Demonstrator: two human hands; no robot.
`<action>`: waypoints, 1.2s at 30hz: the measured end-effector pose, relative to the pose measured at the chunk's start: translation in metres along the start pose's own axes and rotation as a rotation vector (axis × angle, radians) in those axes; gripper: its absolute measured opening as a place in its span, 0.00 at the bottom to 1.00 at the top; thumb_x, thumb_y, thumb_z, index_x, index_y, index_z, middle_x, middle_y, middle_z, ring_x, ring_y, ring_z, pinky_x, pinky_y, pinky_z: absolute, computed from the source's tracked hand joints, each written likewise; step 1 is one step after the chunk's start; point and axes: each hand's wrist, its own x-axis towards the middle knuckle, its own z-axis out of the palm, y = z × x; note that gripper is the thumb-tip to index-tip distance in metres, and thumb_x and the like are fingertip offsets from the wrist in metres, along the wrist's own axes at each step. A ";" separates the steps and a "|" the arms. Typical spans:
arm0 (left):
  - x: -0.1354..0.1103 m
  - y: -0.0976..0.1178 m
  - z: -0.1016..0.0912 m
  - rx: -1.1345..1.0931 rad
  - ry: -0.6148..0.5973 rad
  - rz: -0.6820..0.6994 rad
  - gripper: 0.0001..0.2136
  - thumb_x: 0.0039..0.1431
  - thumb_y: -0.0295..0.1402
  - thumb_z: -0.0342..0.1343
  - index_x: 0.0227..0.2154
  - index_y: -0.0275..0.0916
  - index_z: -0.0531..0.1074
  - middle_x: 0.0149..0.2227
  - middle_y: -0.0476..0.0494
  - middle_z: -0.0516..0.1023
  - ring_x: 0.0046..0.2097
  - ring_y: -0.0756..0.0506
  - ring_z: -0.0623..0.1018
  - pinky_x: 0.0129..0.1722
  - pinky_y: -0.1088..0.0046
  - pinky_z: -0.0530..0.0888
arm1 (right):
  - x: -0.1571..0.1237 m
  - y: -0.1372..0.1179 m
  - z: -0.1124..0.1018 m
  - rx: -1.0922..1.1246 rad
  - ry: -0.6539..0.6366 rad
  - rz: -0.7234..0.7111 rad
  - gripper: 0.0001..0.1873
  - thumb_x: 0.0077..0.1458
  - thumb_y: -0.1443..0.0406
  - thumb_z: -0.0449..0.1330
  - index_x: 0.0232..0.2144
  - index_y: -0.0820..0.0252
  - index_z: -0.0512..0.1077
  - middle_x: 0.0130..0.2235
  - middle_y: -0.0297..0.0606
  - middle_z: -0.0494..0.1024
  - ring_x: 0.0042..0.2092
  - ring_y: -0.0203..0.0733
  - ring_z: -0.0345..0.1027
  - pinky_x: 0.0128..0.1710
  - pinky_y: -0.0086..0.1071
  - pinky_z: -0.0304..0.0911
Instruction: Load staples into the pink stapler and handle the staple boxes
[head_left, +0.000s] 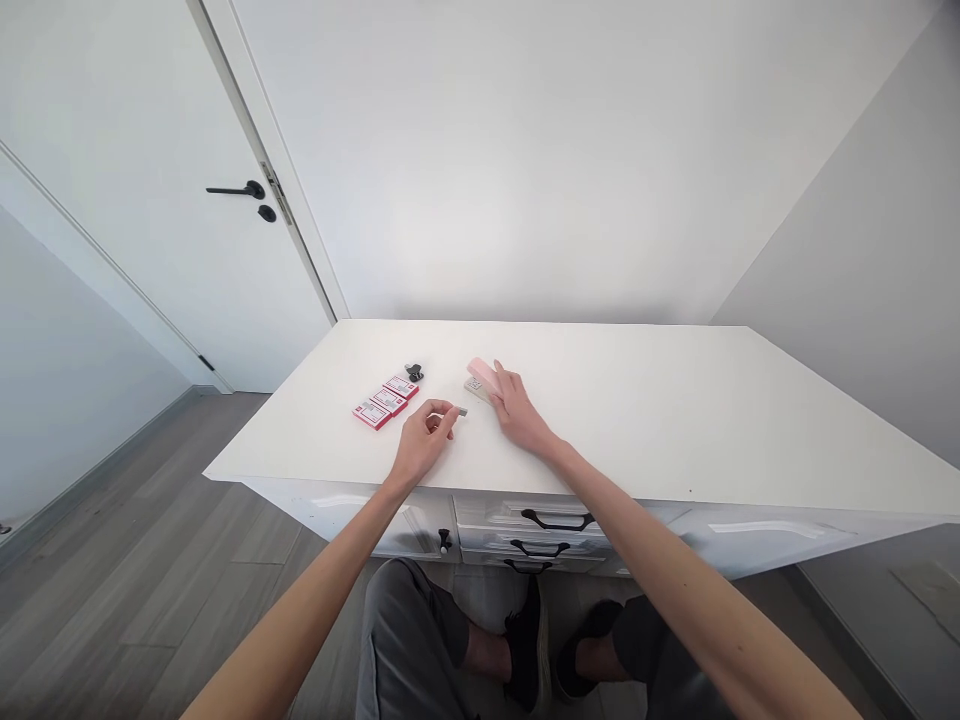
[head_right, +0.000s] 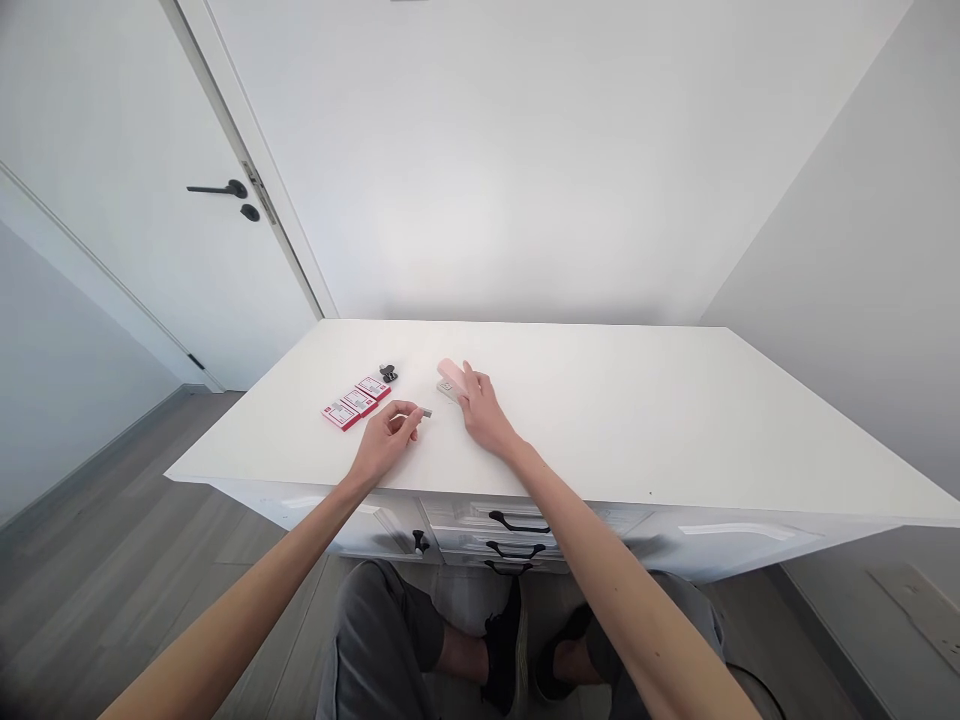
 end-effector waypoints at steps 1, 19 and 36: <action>0.000 0.000 0.000 -0.002 0.003 0.002 0.17 0.61 0.51 0.59 0.37 0.41 0.74 0.33 0.48 0.78 0.29 0.49 0.74 0.32 0.71 0.69 | 0.006 -0.001 0.006 0.046 -0.021 -0.007 0.38 0.71 0.58 0.46 0.76 0.49 0.34 0.70 0.49 0.52 0.71 0.51 0.50 0.69 0.54 0.53; -0.001 -0.003 -0.001 0.074 -0.049 0.035 0.16 0.63 0.51 0.58 0.38 0.42 0.76 0.36 0.48 0.80 0.33 0.47 0.77 0.35 0.70 0.71 | -0.020 -0.031 0.008 0.174 0.149 -0.110 0.13 0.59 0.49 0.66 0.39 0.48 0.81 0.61 0.43 0.67 0.69 0.53 0.57 0.68 0.51 0.55; -0.003 -0.003 0.002 -0.043 0.123 -0.020 0.14 0.65 0.47 0.55 0.43 0.41 0.70 0.38 0.45 0.77 0.34 0.49 0.76 0.36 0.70 0.73 | -0.011 -0.025 0.013 0.304 0.215 0.050 0.20 0.61 0.50 0.62 0.50 0.51 0.75 0.63 0.44 0.70 0.63 0.50 0.66 0.56 0.45 0.70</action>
